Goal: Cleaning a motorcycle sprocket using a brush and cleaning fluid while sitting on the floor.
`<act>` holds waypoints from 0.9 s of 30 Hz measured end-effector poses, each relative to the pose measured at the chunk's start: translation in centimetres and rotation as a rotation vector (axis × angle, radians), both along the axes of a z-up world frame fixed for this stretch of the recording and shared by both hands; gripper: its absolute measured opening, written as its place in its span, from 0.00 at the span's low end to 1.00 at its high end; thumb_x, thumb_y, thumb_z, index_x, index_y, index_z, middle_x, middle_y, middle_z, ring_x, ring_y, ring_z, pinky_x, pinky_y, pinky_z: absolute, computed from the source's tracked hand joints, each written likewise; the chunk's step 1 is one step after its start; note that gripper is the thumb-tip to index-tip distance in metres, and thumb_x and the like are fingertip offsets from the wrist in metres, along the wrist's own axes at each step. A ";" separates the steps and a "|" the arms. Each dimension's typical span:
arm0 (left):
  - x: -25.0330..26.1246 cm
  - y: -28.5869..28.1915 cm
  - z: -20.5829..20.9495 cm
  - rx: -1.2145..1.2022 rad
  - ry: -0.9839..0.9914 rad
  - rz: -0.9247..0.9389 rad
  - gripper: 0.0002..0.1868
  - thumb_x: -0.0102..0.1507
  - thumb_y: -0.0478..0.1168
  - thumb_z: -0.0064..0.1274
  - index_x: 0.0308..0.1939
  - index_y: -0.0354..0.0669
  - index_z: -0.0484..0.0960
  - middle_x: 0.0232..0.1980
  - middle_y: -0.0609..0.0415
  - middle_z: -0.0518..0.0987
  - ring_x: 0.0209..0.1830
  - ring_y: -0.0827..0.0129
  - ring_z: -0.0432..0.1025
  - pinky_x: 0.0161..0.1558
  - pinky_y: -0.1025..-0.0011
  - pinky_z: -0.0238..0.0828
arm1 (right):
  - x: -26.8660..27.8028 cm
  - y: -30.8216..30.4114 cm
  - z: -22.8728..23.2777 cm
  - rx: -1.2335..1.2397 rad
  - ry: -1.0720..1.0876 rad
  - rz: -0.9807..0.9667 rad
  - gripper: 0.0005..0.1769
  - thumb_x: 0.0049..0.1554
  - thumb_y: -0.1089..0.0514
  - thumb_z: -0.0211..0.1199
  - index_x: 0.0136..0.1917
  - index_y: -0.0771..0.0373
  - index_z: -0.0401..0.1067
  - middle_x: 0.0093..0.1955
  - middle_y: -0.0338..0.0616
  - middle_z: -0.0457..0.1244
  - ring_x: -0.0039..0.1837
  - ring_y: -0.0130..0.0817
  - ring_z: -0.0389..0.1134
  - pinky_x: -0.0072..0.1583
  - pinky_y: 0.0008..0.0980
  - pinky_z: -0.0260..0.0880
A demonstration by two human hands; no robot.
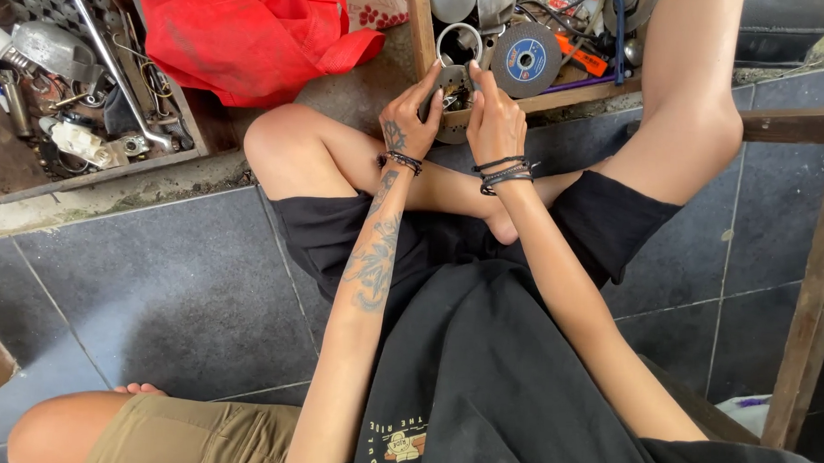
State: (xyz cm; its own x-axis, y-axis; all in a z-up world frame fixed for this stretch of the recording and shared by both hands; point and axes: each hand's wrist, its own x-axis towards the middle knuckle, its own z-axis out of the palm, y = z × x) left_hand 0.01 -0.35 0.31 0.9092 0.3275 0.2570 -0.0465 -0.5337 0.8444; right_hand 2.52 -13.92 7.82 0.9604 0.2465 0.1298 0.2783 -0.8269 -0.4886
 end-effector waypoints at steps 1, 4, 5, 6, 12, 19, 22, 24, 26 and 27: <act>0.0 0.0 -0.2 0.000 0.001 -0.004 0.23 0.63 0.35 0.57 0.63 0.56 0.79 0.50 0.57 0.88 0.35 0.72 0.82 0.37 0.75 0.76 | 0.5 0.2 -0.2 0.000 0.001 -0.004 0.22 0.61 0.68 0.54 0.68 0.56 0.66 0.41 0.53 0.71 0.37 0.53 0.71 0.38 0.50 0.67; 0.2 0.0 -0.3 0.021 0.002 -0.009 0.24 0.64 0.36 0.57 0.64 0.58 0.78 0.46 0.56 0.88 0.33 0.71 0.81 0.37 0.74 0.75 | 2.3 0.8 -0.8 0.042 -0.061 0.018 0.21 0.59 0.70 0.55 0.65 0.60 0.67 0.45 0.52 0.73 0.36 0.51 0.72 0.37 0.48 0.68; 0.1 0.0 -0.2 0.024 0.009 -0.004 0.25 0.63 0.35 0.58 0.64 0.58 0.78 0.48 0.56 0.88 0.35 0.72 0.82 0.37 0.75 0.76 | 2.7 1.0 -0.8 0.026 -0.085 0.030 0.21 0.59 0.70 0.55 0.65 0.58 0.66 0.45 0.51 0.73 0.37 0.53 0.72 0.37 0.50 0.67; 0.0 0.0 0.0 0.028 0.017 0.001 0.25 0.63 0.34 0.58 0.64 0.58 0.78 0.50 0.56 0.88 0.37 0.72 0.83 0.38 0.76 0.77 | 3.1 1.3 -0.8 0.010 -0.108 0.042 0.21 0.60 0.69 0.55 0.65 0.56 0.65 0.45 0.50 0.73 0.37 0.54 0.72 0.38 0.51 0.65; 0.0 0.2 -2.6 0.006 0.009 -0.046 0.21 0.73 0.49 0.46 0.71 0.67 0.73 0.56 0.57 0.85 0.52 0.61 0.81 0.47 0.64 0.82 | 0.5 -0.6 -0.7 0.021 0.059 0.049 0.19 0.69 0.62 0.46 0.71 0.50 0.63 0.46 0.61 0.69 0.43 0.65 0.72 0.41 0.59 0.75; 0.0 0.3 -2.6 0.028 0.027 -0.047 0.22 0.73 0.47 0.47 0.72 0.66 0.73 0.56 0.56 0.85 0.52 0.60 0.81 0.47 0.63 0.81 | 1.3 -0.4 -2.0 0.060 0.018 0.075 0.22 0.67 0.63 0.48 0.72 0.49 0.64 0.46 0.64 0.69 0.43 0.71 0.71 0.40 0.66 0.70; 0.3 0.4 -2.8 0.005 0.021 -0.044 0.22 0.72 0.47 0.49 0.71 0.66 0.74 0.55 0.55 0.85 0.51 0.59 0.81 0.47 0.63 0.81 | 0.2 -0.7 -1.2 0.024 0.085 0.045 0.21 0.69 0.61 0.46 0.72 0.47 0.63 0.46 0.59 0.69 0.43 0.65 0.72 0.43 0.60 0.74; -0.1 0.2 -3.2 0.042 0.026 -0.056 0.22 0.73 0.47 0.47 0.73 0.67 0.72 0.58 0.56 0.84 0.53 0.61 0.80 0.47 0.64 0.81 | 1.4 -0.5 -2.8 0.013 0.046 0.060 0.25 0.65 0.64 0.52 0.72 0.45 0.63 0.44 0.61 0.69 0.42 0.67 0.72 0.38 0.62 0.71; -0.3 0.3 -3.9 0.056 0.034 -0.062 0.22 0.73 0.47 0.48 0.72 0.67 0.72 0.57 0.56 0.84 0.53 0.61 0.80 0.47 0.64 0.81 | 1.8 0.5 -1.8 0.006 0.061 0.027 0.24 0.65 0.65 0.52 0.71 0.45 0.64 0.44 0.58 0.70 0.42 0.62 0.73 0.41 0.56 0.74; 0.0 0.3 -4.1 0.069 0.030 -0.053 0.22 0.72 0.47 0.49 0.72 0.66 0.73 0.57 0.57 0.84 0.52 0.61 0.81 0.46 0.63 0.82 | 2.4 1.1 -1.1 -0.001 0.065 0.008 0.23 0.65 0.65 0.52 0.70 0.46 0.65 0.43 0.54 0.70 0.42 0.57 0.75 0.43 0.51 0.77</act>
State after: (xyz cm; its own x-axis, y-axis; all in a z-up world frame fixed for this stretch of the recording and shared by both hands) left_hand 0.06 -0.05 -3.79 0.9325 0.2610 0.2498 -0.0515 -0.5884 0.8069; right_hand 4.93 -12.86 6.72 0.9647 0.2546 0.0670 0.2529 -0.8254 -0.5048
